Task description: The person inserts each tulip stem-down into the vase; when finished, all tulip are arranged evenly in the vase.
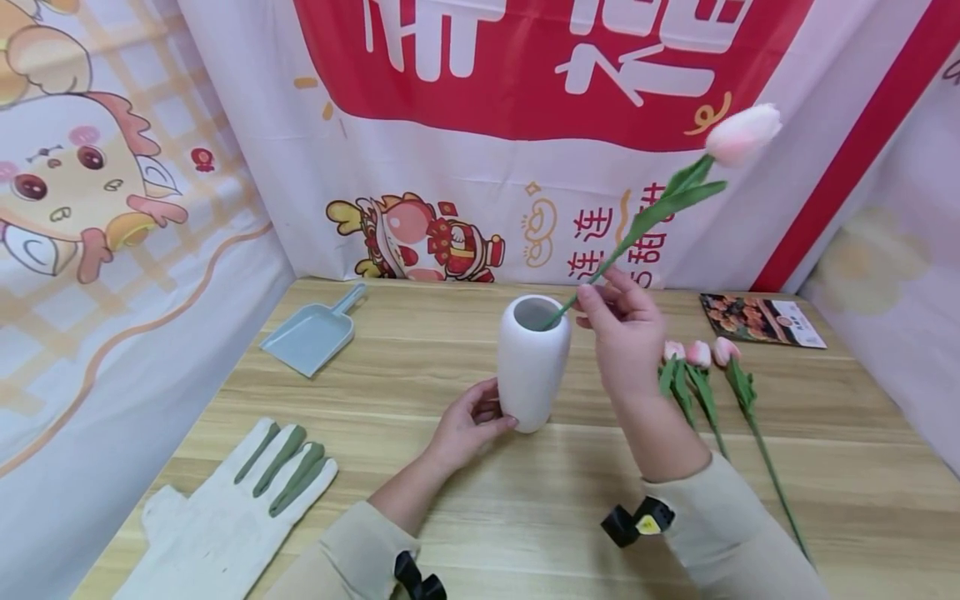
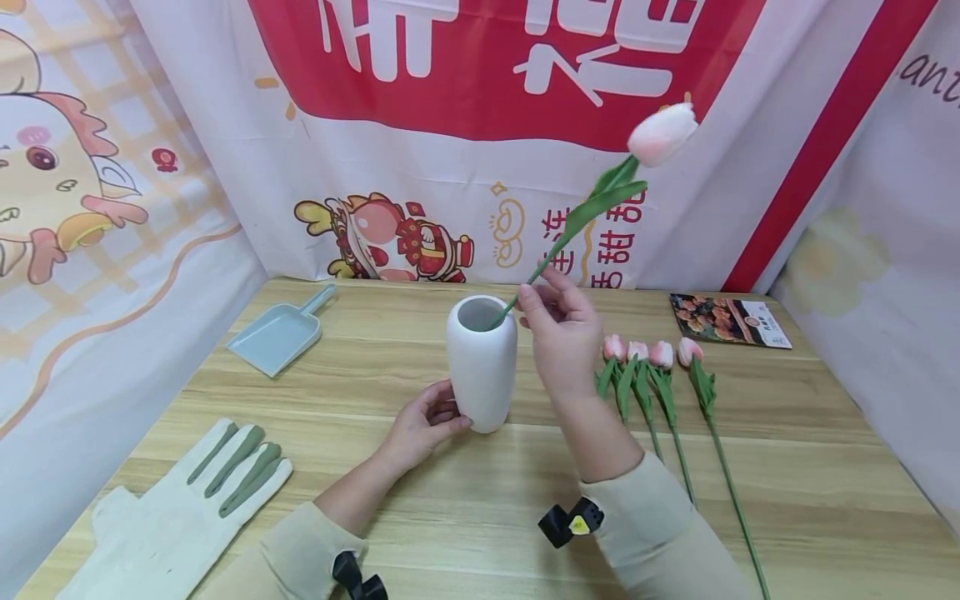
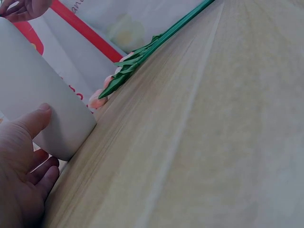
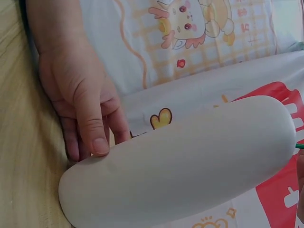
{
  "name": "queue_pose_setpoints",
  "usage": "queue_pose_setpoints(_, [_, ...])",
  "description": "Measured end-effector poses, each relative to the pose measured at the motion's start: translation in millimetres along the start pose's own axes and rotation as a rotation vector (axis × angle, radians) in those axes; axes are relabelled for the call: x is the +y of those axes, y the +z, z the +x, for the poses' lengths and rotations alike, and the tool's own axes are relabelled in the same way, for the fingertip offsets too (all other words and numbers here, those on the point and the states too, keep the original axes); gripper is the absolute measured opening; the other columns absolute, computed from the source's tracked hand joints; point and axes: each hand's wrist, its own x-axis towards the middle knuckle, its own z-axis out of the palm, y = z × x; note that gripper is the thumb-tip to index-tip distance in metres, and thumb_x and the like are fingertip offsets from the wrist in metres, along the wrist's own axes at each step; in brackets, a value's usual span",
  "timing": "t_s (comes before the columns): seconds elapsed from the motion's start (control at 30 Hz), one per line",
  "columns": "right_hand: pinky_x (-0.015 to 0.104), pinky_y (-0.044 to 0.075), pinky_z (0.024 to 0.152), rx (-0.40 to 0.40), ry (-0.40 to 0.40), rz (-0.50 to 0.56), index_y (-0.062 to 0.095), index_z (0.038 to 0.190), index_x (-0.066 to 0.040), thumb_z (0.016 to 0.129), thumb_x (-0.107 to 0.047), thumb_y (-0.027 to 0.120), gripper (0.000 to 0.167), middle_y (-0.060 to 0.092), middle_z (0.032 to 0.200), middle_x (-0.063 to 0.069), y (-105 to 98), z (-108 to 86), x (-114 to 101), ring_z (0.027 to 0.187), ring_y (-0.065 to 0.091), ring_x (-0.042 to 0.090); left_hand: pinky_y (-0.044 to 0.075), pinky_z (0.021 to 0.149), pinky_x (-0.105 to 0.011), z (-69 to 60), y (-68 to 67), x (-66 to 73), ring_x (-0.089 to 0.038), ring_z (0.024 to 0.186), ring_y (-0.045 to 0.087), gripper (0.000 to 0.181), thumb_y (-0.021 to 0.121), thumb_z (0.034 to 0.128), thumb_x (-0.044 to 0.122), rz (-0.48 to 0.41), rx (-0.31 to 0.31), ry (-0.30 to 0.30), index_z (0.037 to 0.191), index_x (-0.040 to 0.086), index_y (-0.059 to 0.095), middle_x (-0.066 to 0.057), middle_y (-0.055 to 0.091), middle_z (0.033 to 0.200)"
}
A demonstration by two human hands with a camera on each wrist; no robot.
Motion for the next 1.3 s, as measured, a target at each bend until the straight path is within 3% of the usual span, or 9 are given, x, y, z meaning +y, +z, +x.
queue_pose_setpoints(0.1, [0.019, 0.059, 0.073, -0.033, 0.013, -0.038, 0.067, 0.124, -0.011, 0.090, -0.016, 0.072, 0.035, 0.069, 0.089, -0.008, 1.4, -2.0, 1.1, 0.082, 0.067, 0.007, 0.053, 0.101, -0.042, 0.0, 0.3, 0.4, -0.034, 0.115, 0.062, 0.059, 0.076, 0.0843, 0.008, -0.006, -0.001, 0.001, 0.138, 0.002, 0.051, -0.022, 0.061, 0.128])
queue_pose_setpoints(0.27, [0.014, 0.056, 0.071, -0.099, -0.050, -0.130, 0.067, 0.124, -0.008, 0.090, -0.008, 0.070, 0.034, 0.068, 0.087, -0.015, 4.0, -3.7, 3.0, 0.081, 0.062, 0.005, 0.053, 0.100, -0.042, -0.3, 1.7, 1.2, -0.034, 0.114, 0.063, 0.059, 0.076, 0.0835, 0.005, -0.016, 0.008, -0.003, 0.138, 0.002, 0.051, -0.022, 0.062, 0.127])
queue_pose_setpoints(0.53, [0.013, 0.053, 0.070, -0.223, -0.051, -0.305, 0.067, 0.125, -0.010, 0.092, -0.013, 0.068, 0.033, 0.068, 0.108, 0.014, 4.9, -2.0, 5.0, 0.089, 0.058, 0.009, 0.054, 0.099, -0.042, -1.1, 2.3, 1.7, -0.035, 0.113, 0.064, 0.059, 0.075, 0.0836, 0.004, -0.013, 0.012, -0.014, 0.138, 0.002, 0.051, -0.022, 0.062, 0.127])
queue_pose_setpoints(0.8, [0.015, 0.053, 0.073, -0.303, -0.056, -0.396, 0.069, 0.123, -0.012, 0.094, -0.023, 0.067, 0.031, 0.066, 0.115, 0.008, 3.2, -1.9, 2.2, 0.097, 0.055, 0.016, 0.053, 0.100, -0.042, -1.9, 2.0, 3.1, -0.034, 0.114, 0.063, 0.059, 0.076, 0.0840, 0.007, -0.002, 0.013, -0.026, 0.138, 0.003, 0.051, -0.021, 0.062, 0.127])
queue_pose_setpoints(1.07, [0.015, 0.053, 0.072, -0.299, -0.037, -0.371, 0.069, 0.122, -0.011, 0.093, -0.022, 0.068, 0.031, 0.067, 0.111, 0.006, -1.2, -0.2, 0.7, 0.093, 0.056, 0.014, 0.053, 0.100, -0.045, -3.4, 1.5, 3.4, -0.036, 0.114, 0.063, 0.058, 0.075, 0.0847, 0.005, -0.001, 0.009, -0.007, 0.138, 0.002, 0.051, -0.023, 0.062, 0.127])
queue_pose_setpoints(1.3, [0.010, 0.049, 0.063, -0.184, -0.031, -0.312, 0.069, 0.119, -0.004, 0.091, -0.017, 0.071, 0.031, 0.067, 0.089, -0.018, -28.6, 7.3, -1.6, 0.081, 0.057, 0.003, 0.053, 0.100, -0.045, -3.0, 1.3, 3.4, -0.037, 0.114, 0.063, 0.058, 0.075, 0.0840, 0.004, -0.004, 0.012, 0.005, 0.137, 0.001, 0.051, -0.024, 0.062, 0.127])
